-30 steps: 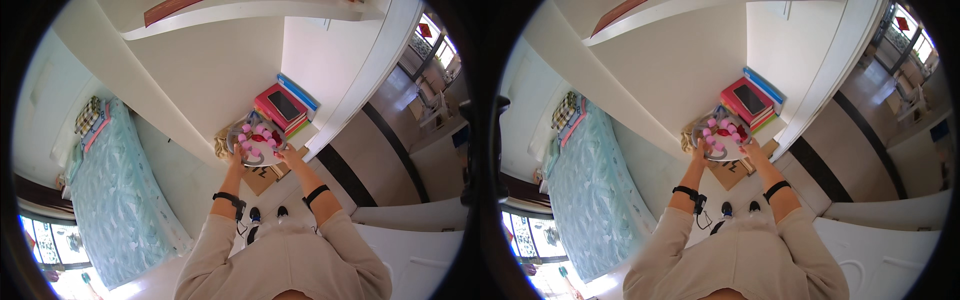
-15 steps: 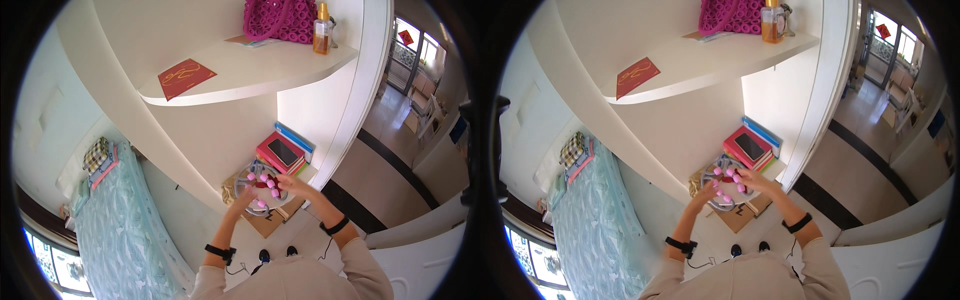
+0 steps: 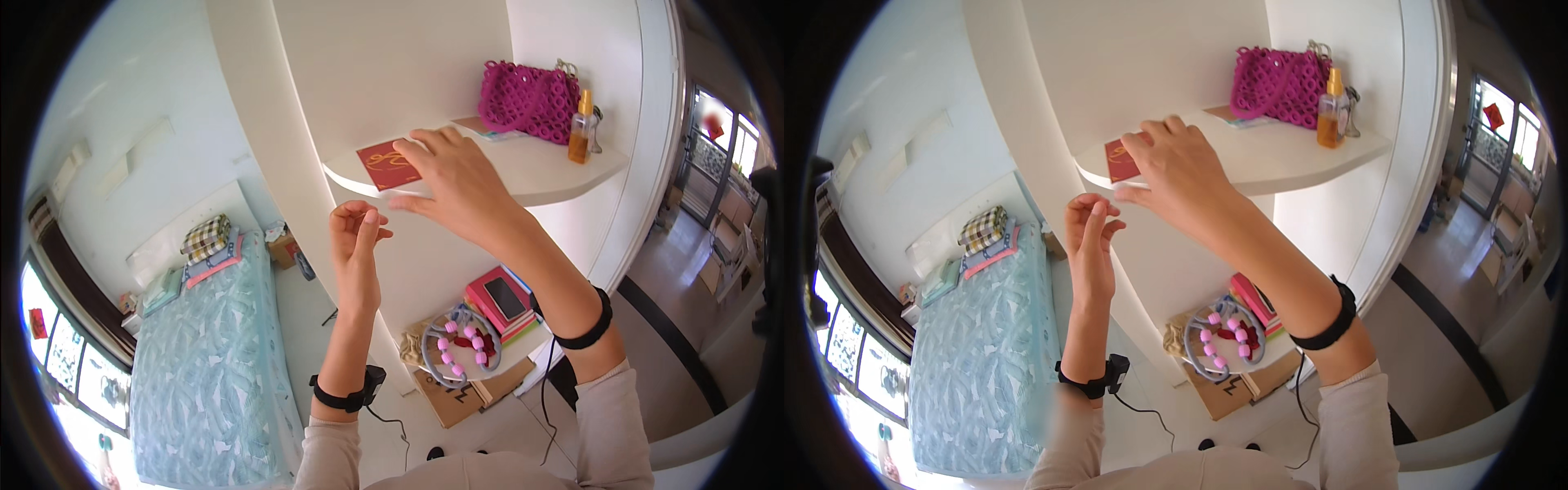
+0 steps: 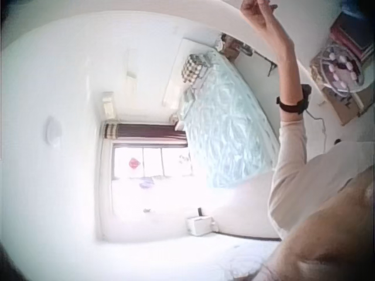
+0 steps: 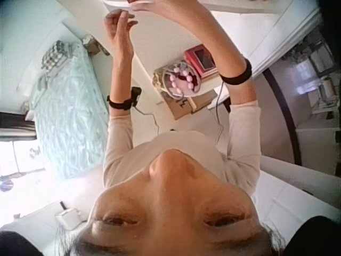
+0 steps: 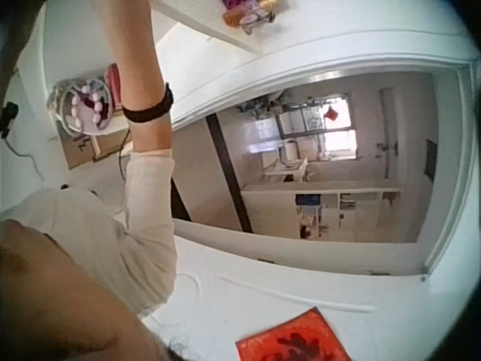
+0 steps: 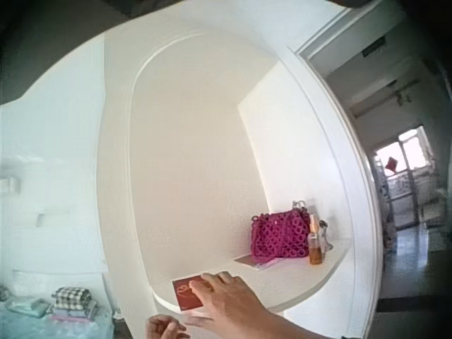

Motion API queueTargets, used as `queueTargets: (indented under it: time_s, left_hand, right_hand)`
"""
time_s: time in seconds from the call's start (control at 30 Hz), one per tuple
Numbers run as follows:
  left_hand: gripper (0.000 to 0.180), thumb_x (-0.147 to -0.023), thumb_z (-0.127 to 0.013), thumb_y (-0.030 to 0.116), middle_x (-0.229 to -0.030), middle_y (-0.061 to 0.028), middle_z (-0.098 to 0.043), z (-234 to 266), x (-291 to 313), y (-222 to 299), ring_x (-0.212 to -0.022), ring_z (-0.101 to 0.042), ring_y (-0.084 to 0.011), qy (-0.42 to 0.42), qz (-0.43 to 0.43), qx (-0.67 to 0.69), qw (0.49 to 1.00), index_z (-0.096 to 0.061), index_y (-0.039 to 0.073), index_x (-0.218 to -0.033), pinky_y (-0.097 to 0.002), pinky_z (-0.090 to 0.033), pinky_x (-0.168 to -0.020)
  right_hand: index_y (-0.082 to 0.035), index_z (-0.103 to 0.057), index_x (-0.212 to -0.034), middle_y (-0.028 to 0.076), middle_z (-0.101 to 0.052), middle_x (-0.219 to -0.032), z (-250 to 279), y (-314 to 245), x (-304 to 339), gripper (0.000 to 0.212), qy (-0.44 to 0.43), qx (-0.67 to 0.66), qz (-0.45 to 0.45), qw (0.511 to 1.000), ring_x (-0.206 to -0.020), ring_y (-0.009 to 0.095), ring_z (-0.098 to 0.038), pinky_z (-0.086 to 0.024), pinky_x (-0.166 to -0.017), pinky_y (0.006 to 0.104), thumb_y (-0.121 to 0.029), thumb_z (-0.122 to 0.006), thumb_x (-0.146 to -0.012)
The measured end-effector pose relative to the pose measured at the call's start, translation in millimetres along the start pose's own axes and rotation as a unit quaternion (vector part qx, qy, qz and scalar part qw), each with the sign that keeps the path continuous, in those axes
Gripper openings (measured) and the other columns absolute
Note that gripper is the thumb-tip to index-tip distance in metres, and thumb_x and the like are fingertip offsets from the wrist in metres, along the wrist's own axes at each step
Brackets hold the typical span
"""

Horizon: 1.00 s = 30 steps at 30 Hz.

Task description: The person clears a white shelf by moving a pink toy steering wheel, a red envelope, a pink woven bag, a small bottle, and a book to a lower shelf. They then wipe the cleared shelf with a cloth and return the items to the top shelf in a different arrangement.

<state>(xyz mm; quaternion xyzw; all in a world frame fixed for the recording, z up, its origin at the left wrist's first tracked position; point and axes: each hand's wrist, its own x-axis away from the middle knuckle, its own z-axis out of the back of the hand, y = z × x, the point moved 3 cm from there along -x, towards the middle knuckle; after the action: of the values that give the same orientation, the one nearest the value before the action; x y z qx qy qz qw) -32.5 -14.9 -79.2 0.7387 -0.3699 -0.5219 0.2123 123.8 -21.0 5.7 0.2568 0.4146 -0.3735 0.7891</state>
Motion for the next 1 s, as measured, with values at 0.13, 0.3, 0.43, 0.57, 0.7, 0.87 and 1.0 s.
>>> queueTargets:
  time_s: [0.13, 0.3, 0.43, 0.57, 0.7, 0.87, 1.0]
  left_hand:
    - [0.023, -0.102, -0.054, 0.029, -0.105, -0.0038, -0.058, 14, -20, -5, -0.102, -0.058, -0.0136, -0.061, 0.121, 0.020, 0.991, -0.055, 0.008, -0.112, -0.0315, -0.047, -0.089]
    - [0.041, -0.105, -0.043, 0.042, -0.108, -0.0069, -0.061, 21, -32, 2, -0.104, -0.059, -0.0165, -0.092, 0.212, 0.066, 0.971, -0.057, 0.004, -0.115, -0.0354, -0.049, -0.092]
    - [0.041, -0.105, -0.045, 0.039, -0.118, -0.0066, -0.064, 17, -17, 17, -0.107, -0.061, -0.0159, -0.074, 0.181, 0.101, 0.976, -0.057, 0.003, -0.121, -0.0327, -0.050, -0.092]
    - [0.026, -0.101, -0.055, 0.016, -0.116, -0.0091, -0.067, 28, 31, 6, -0.105, -0.065, -0.0171, -0.113, 0.202, 0.054, 0.971, -0.058, 0.001, -0.123, -0.0317, -0.053, -0.090]
    - [0.030, -0.102, -0.055, 0.018, -0.118, -0.0066, -0.066, 63, 126, -59, -0.103, -0.063, -0.0125, -0.145, 0.318, 0.012, 0.937, -0.059, -0.001, -0.125, -0.0288, -0.051, -0.090]
    - [0.046, -0.101, -0.056, 0.039, -0.117, -0.0069, -0.067, 100, 222, -178, -0.100, -0.065, -0.0141, -0.065, 0.504, -0.054, 0.860, -0.058, 0.002, -0.128, -0.0287, -0.051, -0.085]
    - [0.055, -0.101, -0.050, 0.046, -0.126, -0.0102, -0.062, 85, 252, -235, -0.111, -0.063, -0.0212, -0.072, 0.599, -0.035, 0.797, -0.047, 0.004, -0.137, -0.0341, -0.053, -0.089]
  right_hand:
    - [-0.008, -0.065, -0.116, 0.008, -0.068, -0.114, -33, -3, -10, 0.041, -0.162, 0.037, -0.039, 0.985, -0.100, 0.031, -0.062, -0.051, -0.086, 0.0426, -0.034, -0.072, -0.085]
    - [-0.008, -0.071, -0.102, 0.008, -0.070, -0.107, -31, -14, -12, 0.019, -0.121, 0.001, -0.015, 0.993, -0.100, 0.026, -0.063, -0.052, -0.082, 0.0388, -0.018, -0.066, -0.087]
    - [-0.007, -0.072, -0.104, 0.007, -0.069, -0.109, -9, -45, 33, 0.022, 0.108, 0.038, 0.207, 0.972, -0.105, 0.023, -0.062, -0.051, -0.087, 0.0363, -0.012, -0.065, -0.083]
    - [-0.009, -0.066, -0.120, 0.006, -0.062, -0.128, -18, -54, 112, 0.036, 0.077, 0.063, 0.209, 0.973, -0.119, 0.021, -0.055, -0.048, -0.096, 0.0374, -0.013, -0.065, -0.084]
    - [-0.012, -0.063, -0.127, 0.007, -0.055, -0.140, -46, -60, 205, 0.037, -0.003, 0.007, 0.123, 0.992, -0.129, 0.024, -0.049, -0.043, -0.102, 0.0399, -0.016, -0.060, -0.090]
    - [-0.010, -0.059, -0.134, 0.010, -0.053, -0.142, -111, -51, 347, 0.045, -0.156, -0.063, 0.065, 0.984, -0.128, 0.028, -0.050, -0.045, -0.102, 0.0434, -0.013, -0.056, -0.089]
    - [-0.009, -0.055, -0.137, 0.011, -0.055, -0.135, -118, -16, 389, 0.052, -0.201, -0.033, -0.023, 0.979, -0.119, 0.030, -0.053, -0.045, -0.101, 0.0429, -0.012, -0.057, -0.085]
